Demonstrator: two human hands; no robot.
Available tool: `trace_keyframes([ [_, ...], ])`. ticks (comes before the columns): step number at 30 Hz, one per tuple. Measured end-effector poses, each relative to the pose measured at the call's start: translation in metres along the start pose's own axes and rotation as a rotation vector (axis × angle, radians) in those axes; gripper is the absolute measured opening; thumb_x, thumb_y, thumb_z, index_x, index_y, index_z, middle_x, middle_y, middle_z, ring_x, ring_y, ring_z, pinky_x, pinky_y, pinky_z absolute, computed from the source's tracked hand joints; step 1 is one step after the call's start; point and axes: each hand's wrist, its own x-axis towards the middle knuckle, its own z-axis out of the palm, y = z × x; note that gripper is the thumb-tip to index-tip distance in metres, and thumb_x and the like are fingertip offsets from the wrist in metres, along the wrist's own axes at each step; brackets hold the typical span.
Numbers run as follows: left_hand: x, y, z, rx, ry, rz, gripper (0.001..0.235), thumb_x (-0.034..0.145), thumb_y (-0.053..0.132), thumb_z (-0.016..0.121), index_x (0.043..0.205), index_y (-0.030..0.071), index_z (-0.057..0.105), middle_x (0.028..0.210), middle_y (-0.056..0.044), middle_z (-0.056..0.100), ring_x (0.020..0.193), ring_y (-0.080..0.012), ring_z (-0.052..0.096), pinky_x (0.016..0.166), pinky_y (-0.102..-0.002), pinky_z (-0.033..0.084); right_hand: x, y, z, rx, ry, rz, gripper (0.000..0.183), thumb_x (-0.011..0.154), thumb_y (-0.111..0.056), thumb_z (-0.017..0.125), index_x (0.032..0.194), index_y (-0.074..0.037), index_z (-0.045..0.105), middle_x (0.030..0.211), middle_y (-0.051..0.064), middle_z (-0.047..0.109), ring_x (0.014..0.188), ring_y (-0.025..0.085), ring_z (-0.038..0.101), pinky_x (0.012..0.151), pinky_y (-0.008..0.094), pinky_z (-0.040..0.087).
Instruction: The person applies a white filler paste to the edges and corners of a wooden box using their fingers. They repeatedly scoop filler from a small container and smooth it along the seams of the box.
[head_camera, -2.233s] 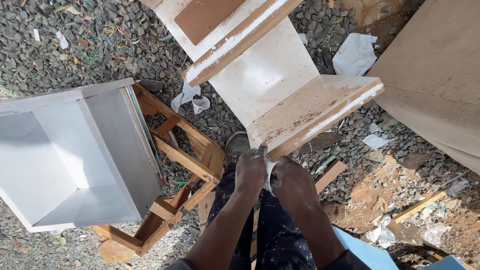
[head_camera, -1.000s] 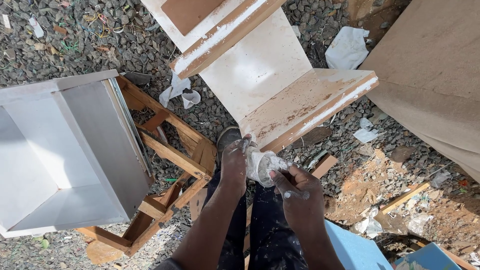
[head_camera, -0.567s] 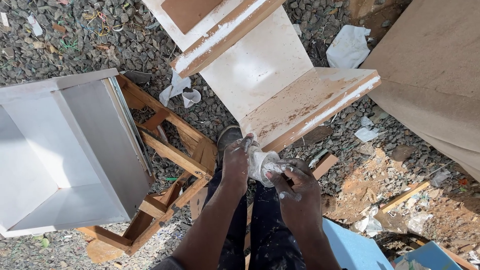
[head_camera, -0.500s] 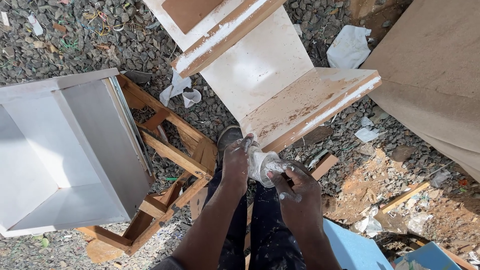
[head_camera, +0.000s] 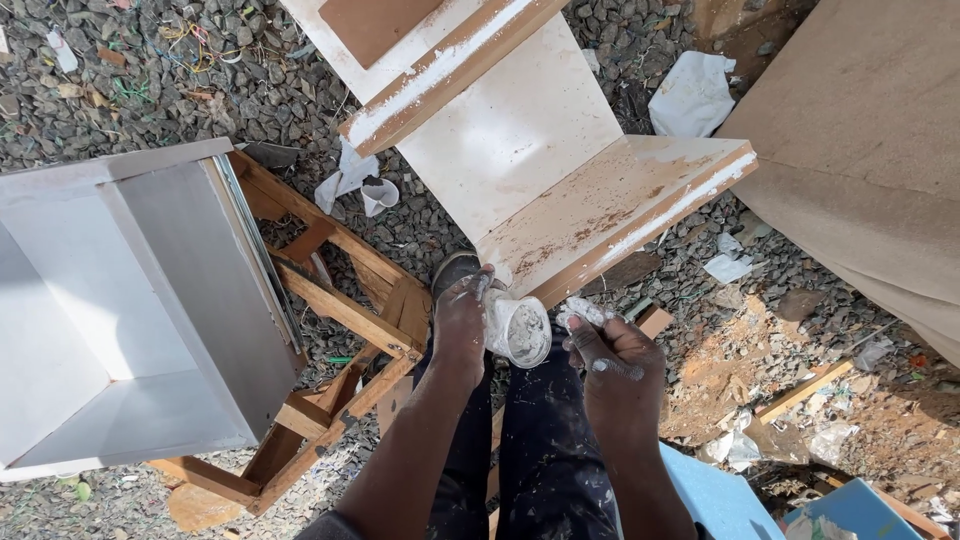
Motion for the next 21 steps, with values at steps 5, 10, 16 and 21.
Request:
trace_keyframes([
  [5,0.000,0.003,-0.007,-0.101,-0.008,0.097,0.030,0.093,0.027,0.069,0.085,-0.002,0.073,0.071,-0.011,0.061,0.071,-0.0201,0.063,0.077,-0.034,0.053,0.036,0.028,-0.008,-0.025,0.057,-0.063,0.022,0.101,-0.011,0.070,0.086,0.005,0.070,0.077,0.022,0.071,0.071,0.026,0.070,0.076,0.041,0.048],
  [10,0.010,-0.011,-0.012,-0.057,-0.011,0.090,0.031,0.093,0.032,0.072,0.080,0.004,0.072,0.071,-0.011,0.068,0.066,-0.0201,0.066,0.070,-0.033,0.054,0.052,0.023,-0.001,-0.125,0.222,-0.105,0.023,0.103,-0.016,0.072,0.097,0.006,0.071,0.085,0.016,0.063,0.080,0.022,0.062,0.076,0.040,0.047],
  [16,0.024,-0.018,-0.019,-0.038,-0.013,0.071,0.032,0.094,0.034,0.069,0.092,0.003,0.072,0.081,-0.015,0.071,0.080,-0.0260,0.070,0.083,-0.041,0.055,0.073,0.032,0.023,-0.151,0.318,-0.302,0.020,0.104,-0.007,0.065,0.087,0.003,0.063,0.102,0.009,0.044,0.096,0.021,0.050,0.083,0.037,0.045],
  [21,0.035,-0.016,-0.033,-0.072,0.012,0.054,0.034,0.094,0.036,0.069,0.102,0.003,0.073,0.091,-0.018,0.073,0.093,-0.0301,0.072,0.090,-0.046,0.055,0.055,0.030,0.034,-0.175,0.331,-0.420,0.024,0.106,0.005,0.055,0.086,0.001,0.043,0.111,0.011,0.038,0.111,0.026,0.041,0.093,0.040,0.037],
])
